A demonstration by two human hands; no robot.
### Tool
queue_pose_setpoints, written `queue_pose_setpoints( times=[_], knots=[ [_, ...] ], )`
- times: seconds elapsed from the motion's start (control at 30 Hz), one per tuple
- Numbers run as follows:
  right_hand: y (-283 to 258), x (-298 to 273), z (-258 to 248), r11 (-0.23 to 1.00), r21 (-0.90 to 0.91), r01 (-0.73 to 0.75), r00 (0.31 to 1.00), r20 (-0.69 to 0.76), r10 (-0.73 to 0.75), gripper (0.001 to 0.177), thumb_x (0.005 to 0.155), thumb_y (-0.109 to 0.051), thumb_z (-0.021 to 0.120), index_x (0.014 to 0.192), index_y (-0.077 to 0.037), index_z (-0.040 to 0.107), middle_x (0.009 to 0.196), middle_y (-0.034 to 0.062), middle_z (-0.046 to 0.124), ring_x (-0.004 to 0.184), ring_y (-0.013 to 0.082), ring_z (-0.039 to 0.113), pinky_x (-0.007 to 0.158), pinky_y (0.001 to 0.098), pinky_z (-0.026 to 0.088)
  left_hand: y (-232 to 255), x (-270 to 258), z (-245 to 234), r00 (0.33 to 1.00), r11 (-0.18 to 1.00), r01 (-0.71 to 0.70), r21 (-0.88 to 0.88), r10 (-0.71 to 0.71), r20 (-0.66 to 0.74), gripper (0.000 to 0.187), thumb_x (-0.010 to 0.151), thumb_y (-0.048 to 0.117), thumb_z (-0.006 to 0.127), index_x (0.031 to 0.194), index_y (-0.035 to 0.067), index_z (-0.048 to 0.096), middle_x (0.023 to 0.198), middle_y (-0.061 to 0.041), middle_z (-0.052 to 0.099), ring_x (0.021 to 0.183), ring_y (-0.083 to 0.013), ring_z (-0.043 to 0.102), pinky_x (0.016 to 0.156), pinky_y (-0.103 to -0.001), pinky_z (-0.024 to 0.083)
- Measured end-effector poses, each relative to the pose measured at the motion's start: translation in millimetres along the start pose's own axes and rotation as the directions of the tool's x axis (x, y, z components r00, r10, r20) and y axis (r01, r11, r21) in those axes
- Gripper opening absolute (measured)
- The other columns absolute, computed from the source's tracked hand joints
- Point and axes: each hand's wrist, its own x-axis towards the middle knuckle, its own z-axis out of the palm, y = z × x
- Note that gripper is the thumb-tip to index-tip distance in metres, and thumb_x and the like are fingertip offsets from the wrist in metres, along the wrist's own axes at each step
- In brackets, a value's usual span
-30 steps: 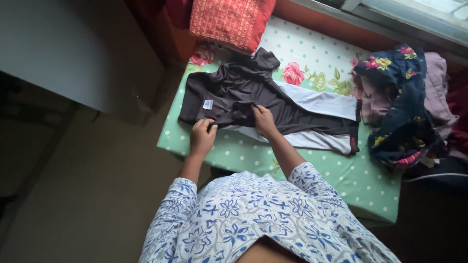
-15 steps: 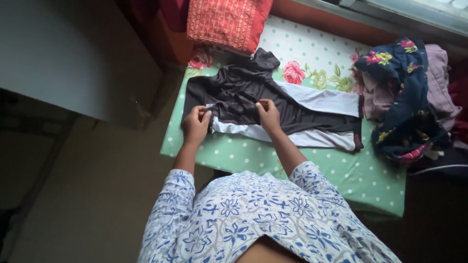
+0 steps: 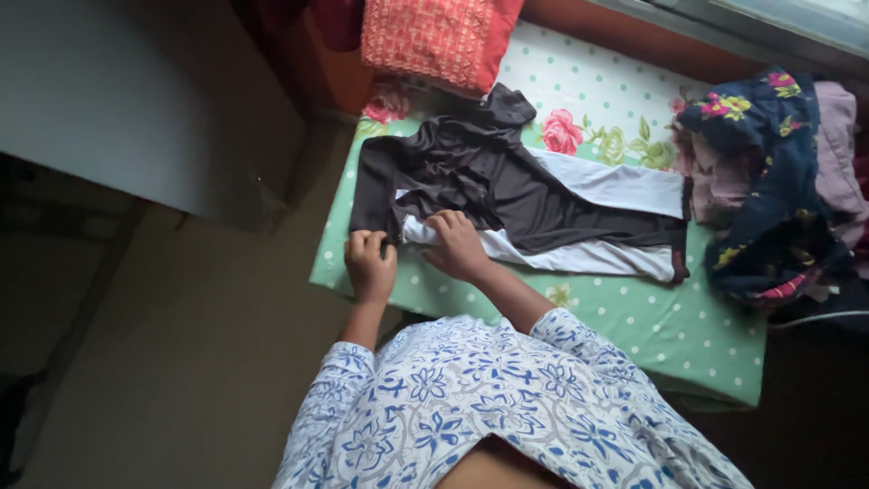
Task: Folding various items of clothing, including a red kurta and black leggings, on a floral table surface.
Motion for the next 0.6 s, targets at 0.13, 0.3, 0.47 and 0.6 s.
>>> queue_pose_setpoints(
  times=[0.13, 0.3, 0.47, 0.6],
  knots=[
    [31.4, -1.2, 22.5, 0.992, -0.104, -0.078, 0.996, 0.032, 0.081, 0.043, 0.063, -0.012, 0.076, 0.104, -0.007, 0.066, 0.108, 0.0150, 0.063, 0.106, 0.0380, 0.058, 0.088, 0.0477, 0.048, 8.8, 9.0, -0.8, 0.997, 0.986, 0.009, -0.164, -0.022, -0.077, 0.023, 0.084, 0.005, 0.069, 0.107, 0.008, 0.065, 0.109, -0.016, 0.063, 0.102, -0.0375, 0.063, 0.087, -0.045, 0.052],
    [53.8, 5.3, 20.8, 0.971, 0.078, -0.226, 0.969, -0.079, 0.232, 0.018, 0.084, -0.008, 0.070, 0.101, -0.008, 0.064, 0.095, 0.0131, 0.065, 0.095, 0.0360, 0.063, 0.082, 0.0460, 0.051, 22.4, 29.8, -7.5, 0.975, 0.901, 0.224, -0.371, -0.210, 0.078, 0.019, 0.101, 0.008, 0.059, 0.119, 0.006, 0.063, 0.108, -0.015, 0.071, 0.103, -0.0376, 0.067, 0.085, -0.046, 0.051],
    [45.4, 7.8, -2.8, 0.957, 0.144, -0.251, 0.954, -0.132, 0.270, 0.015, 0.088, -0.013, 0.070, 0.100, -0.007, 0.064, 0.091, 0.0139, 0.066, 0.088, 0.0352, 0.066, 0.077, 0.0439, 0.052, 13.3, 50.8, -7.5, 0.992, 0.893, 0.022, -0.450, -0.076, -0.101, 0.010, 0.100, 0.008, 0.061, 0.109, 0.004, 0.063, 0.100, -0.017, 0.070, 0.093, -0.0343, 0.068, 0.082, -0.042, 0.054],
    [59.6, -8.2, -6.8, 0.923, 0.256, -0.287, 0.952, 0.180, 0.246, 0.012, 0.087, -0.013, 0.070, 0.095, -0.005, 0.065, 0.085, 0.0144, 0.065, 0.077, 0.0314, 0.067, 0.074, 0.0400, 0.055, 9.6, 66.1, -30.9, 0.999, 0.891, 0.017, -0.453, 0.005, 0.048, 0.009, 0.097, 0.015, 0.064, 0.100, 0.007, 0.067, 0.089, -0.011, 0.070, 0.081, -0.0293, 0.067, 0.076, -0.040, 0.052]
  ],
)
